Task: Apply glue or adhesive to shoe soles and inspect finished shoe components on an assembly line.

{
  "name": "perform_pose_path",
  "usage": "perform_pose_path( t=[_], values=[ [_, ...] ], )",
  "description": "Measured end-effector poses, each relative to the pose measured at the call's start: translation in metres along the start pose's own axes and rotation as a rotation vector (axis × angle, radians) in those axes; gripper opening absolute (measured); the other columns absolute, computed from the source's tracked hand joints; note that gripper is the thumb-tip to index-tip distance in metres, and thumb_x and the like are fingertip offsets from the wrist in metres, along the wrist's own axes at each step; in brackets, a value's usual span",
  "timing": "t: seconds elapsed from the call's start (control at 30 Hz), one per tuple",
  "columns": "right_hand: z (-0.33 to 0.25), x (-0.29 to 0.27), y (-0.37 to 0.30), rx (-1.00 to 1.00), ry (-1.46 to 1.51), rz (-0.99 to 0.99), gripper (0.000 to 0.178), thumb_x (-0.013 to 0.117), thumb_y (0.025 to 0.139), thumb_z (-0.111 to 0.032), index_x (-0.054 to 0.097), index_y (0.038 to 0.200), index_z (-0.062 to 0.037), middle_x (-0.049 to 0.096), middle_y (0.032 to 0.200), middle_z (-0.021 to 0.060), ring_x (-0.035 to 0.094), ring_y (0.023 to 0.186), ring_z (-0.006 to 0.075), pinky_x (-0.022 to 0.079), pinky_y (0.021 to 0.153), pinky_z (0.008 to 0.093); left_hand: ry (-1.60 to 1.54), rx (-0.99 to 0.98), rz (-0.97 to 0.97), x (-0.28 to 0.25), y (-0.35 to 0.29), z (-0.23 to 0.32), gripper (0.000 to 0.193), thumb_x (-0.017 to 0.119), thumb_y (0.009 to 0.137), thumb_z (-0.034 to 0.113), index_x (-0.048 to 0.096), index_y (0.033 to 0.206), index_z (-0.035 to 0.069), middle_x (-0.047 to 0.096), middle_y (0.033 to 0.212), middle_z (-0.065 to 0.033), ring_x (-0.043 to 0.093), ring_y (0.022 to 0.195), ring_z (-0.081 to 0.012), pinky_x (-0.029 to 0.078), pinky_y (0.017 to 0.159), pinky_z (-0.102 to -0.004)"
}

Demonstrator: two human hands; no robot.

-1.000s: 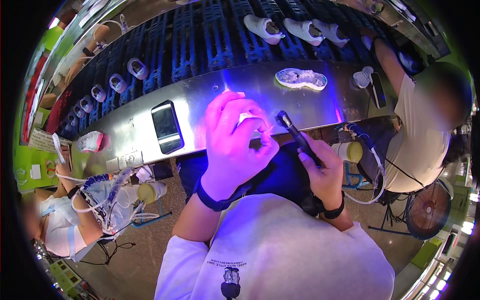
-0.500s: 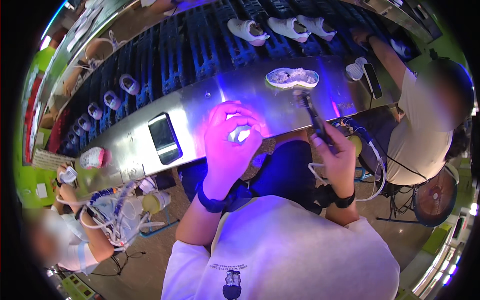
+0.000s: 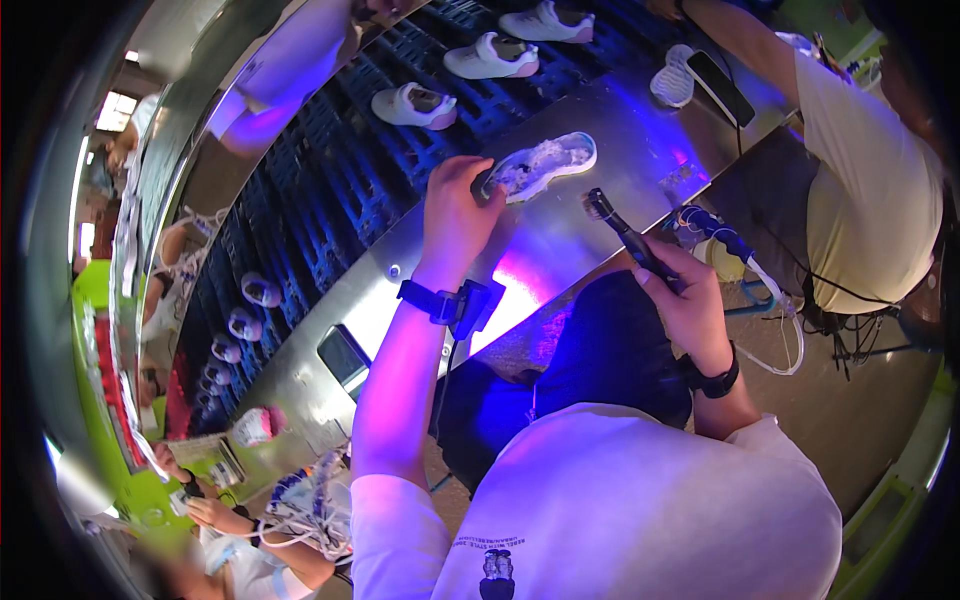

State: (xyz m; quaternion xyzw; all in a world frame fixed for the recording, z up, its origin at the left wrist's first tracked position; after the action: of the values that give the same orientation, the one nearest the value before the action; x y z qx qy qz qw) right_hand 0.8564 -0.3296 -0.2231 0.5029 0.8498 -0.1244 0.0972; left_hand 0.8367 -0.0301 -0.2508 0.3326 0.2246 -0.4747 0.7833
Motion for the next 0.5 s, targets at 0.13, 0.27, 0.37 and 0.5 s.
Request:
perform_pose_path(
  t=[0.13, 0.27, 0.37, 0.5],
  values=[
    [-0.001, -0.010, 0.008, 0.031, -0.018, 0.000, 0.040, 0.070, 0.091, 0.000, 0.066, 0.131, -0.0002, 0.073, 0.109, 0.0113, 0.066, 0.096, 0.0141, 0.051, 0.087, 0.0280, 0.011, 0.023, -0.083, 0.015, 0.014, -0.002, 0.030, 0.078, 0.077, 0.009, 0.075, 0.106, 0.002, 0.072, 0.109, -0.0141, 0.067, 0.099, -0.0343, 0.053, 0.093, -0.0413],
    [-0.003, -0.011, 0.014, -0.016, -0.028, -0.013, 0.039, 0.070, 0.093, -0.001, 0.065, 0.131, 0.0023, 0.070, 0.103, 0.0079, 0.064, 0.094, 0.0116, 0.049, 0.086, 0.0254, -0.082, -0.140, -0.228, 0.027, 0.019, -0.021, 0.026, 0.079, 0.078, 0.009, 0.077, 0.102, -0.001, 0.076, 0.099, -0.0146, 0.073, 0.080, -0.0270, 0.057, 0.077, -0.0331],
    [-0.007, -0.013, 0.018, -0.039, -0.019, -0.008, 0.039, 0.070, 0.091, 0.000, 0.066, 0.130, 0.0005, 0.071, 0.103, 0.0117, 0.066, 0.091, 0.0161, 0.051, 0.085, 0.0281, -0.268, -0.303, -0.258, 0.035, 0.021, -0.040, 0.024, 0.078, 0.081, 0.009, 0.078, 0.101, -0.003, 0.078, 0.096, -0.0134, 0.073, 0.078, -0.0183, 0.055, 0.071, -0.0277],
    [-0.009, -0.014, 0.021, -0.069, -0.014, -0.031, 0.041, 0.069, 0.089, 0.003, 0.067, 0.130, -0.0016, 0.072, 0.103, 0.0154, 0.068, 0.089, 0.0210, 0.052, 0.084, 0.0308, -0.329, -0.533, -0.264, 0.040, 0.021, -0.059, 0.022, 0.076, 0.083, 0.009, 0.078, 0.100, -0.005, 0.079, 0.093, -0.0116, 0.072, 0.076, -0.0146, 0.054, 0.071, -0.0254]
  ],
)
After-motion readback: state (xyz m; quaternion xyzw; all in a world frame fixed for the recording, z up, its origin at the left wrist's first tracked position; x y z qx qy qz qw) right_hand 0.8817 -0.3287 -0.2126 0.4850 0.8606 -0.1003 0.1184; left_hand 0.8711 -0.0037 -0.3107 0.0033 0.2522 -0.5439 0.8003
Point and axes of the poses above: each hand's wrist, its own y-axis towards the middle knuckle, its own x-axis out of the palm, z = x × y, the point moved 8 cm from there along y, towards the middle knuckle
